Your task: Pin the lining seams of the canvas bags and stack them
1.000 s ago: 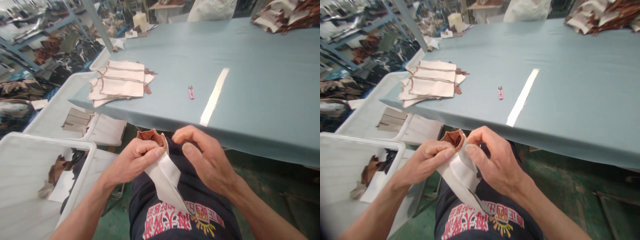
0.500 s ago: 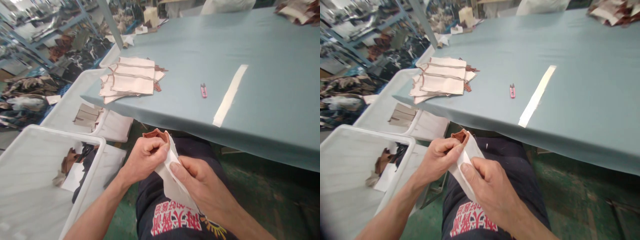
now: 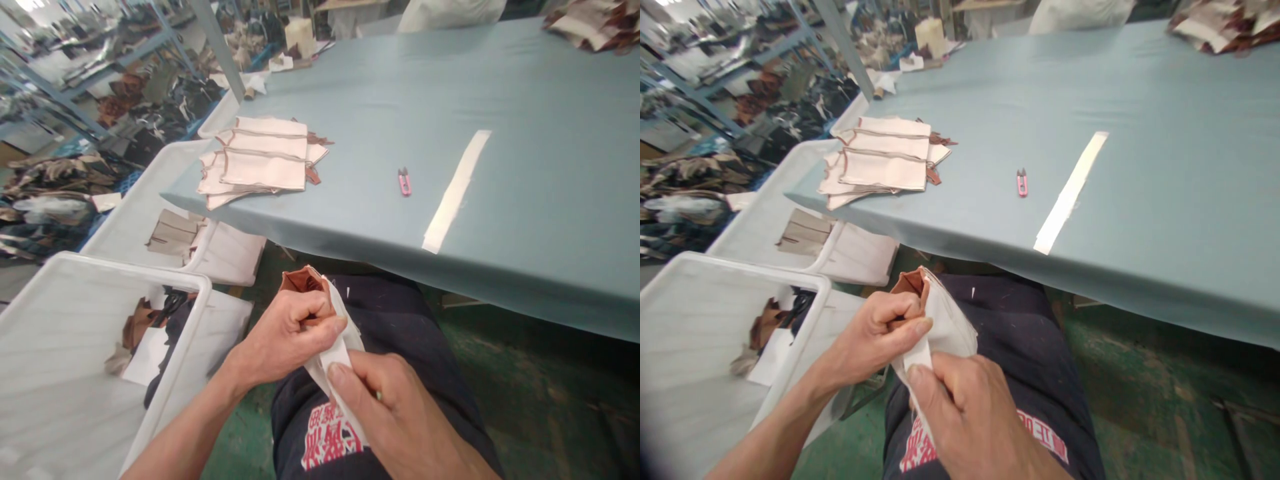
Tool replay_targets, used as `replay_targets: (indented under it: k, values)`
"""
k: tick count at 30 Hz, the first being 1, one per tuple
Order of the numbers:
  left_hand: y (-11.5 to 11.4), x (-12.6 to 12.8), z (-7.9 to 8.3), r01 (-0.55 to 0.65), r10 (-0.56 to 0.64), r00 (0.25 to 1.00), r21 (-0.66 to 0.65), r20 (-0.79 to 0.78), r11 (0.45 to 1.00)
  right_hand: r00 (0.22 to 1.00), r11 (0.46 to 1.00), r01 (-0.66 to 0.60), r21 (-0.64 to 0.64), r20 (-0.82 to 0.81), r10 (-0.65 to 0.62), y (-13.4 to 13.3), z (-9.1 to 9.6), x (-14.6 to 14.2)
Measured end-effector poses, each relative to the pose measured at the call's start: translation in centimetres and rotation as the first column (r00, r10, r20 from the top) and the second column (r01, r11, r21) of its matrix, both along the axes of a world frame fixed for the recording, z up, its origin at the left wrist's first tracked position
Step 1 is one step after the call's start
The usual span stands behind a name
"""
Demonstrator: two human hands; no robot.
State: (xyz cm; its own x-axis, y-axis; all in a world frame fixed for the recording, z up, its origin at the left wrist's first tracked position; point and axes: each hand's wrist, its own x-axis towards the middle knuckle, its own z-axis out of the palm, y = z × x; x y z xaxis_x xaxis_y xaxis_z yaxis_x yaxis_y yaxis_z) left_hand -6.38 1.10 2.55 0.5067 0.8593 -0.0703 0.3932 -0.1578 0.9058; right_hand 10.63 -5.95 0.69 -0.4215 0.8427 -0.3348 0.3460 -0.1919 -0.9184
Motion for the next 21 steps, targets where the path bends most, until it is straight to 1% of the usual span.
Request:
replay_targets:
  k: [3,5,8,9,10,11,12,14,15,17,18,20,21]
  values:
    - [-0.8,0.3,0.3,0.003,-0.004,1.000,0.031,0.018,1.000,0.994,0.993,-0.094,0.072,-0.043,0.097,-1.1,0.0,0.4]
    - [-1.3,0.4,0.4,0.001,-0.001,1.000,0.074,0.001,0.997,0.987,0.984,-0.154,0.095,-0.032,0.157,-1.8,-0.3,1.1]
    - [-2.1,0.6,0.4,0.028,-0.026,0.999,0.083,-0.021,0.996,0.953,0.950,-0.303,0.072,0.050,0.300,-2.1,-0.2,3.2]
    - [-2.3,0.6,0.3,0.043,-0.042,0.999,0.077,-0.017,0.996,0.942,0.943,-0.329,0.051,0.091,0.324,-2.0,-0.1,4.1]
    - [-2.5,0.6,0.2,0.060,-0.060,0.998,0.078,-0.011,0.995,0.938,0.944,-0.327,0.035,0.132,0.320,-1.8,0.1,5.0]
    - [-2.6,0.7,0.1,0.075,-0.075,0.997,0.095,-0.003,0.993,0.943,0.955,-0.294,0.033,0.171,0.284,-1.5,0.3,5.9]
    - [-2.8,0.7,0.1,0.088,-0.089,0.996,0.127,0.007,0.988,0.953,0.970,-0.237,0.049,0.204,0.223,-1.0,0.4,6.7]
    - [-2.9,0.7,0.2,0.111,-0.117,0.993,0.203,0.019,0.973,0.972,0.986,-0.093,0.138,0.228,0.060,0.1,0.5,8.0]
    - [-3.0,0.8,0.4,0.129,-0.139,0.990,0.235,0.029,0.964,0.980,0.980,-0.028,0.198,0.200,-0.013,0.8,0.4,8.3]
    - [-2.9,1.1,1.1,0.181,-0.204,0.976,0.247,0.071,0.952,0.990,0.941,0.092,0.325,0.075,-0.122,2.4,0.3,8.5]
    - [-2.9,1.3,1.6,0.214,-0.243,0.964,0.232,0.107,0.949,0.989,0.917,0.140,0.373,-0.013,-0.146,3.2,0.4,8.3]
    - [-2.7,1.7,2.5,0.284,-0.322,0.926,0.198,0.196,0.938,0.970,0.875,0.207,0.437,-0.205,-0.127,4.9,0.8,7.3]
    - [-2.6,1.8,2.9,0.323,-0.358,0.904,0.175,0.232,0.930,0.952,0.868,0.214,0.448,-0.294,-0.083,5.7,1.2,6.6]
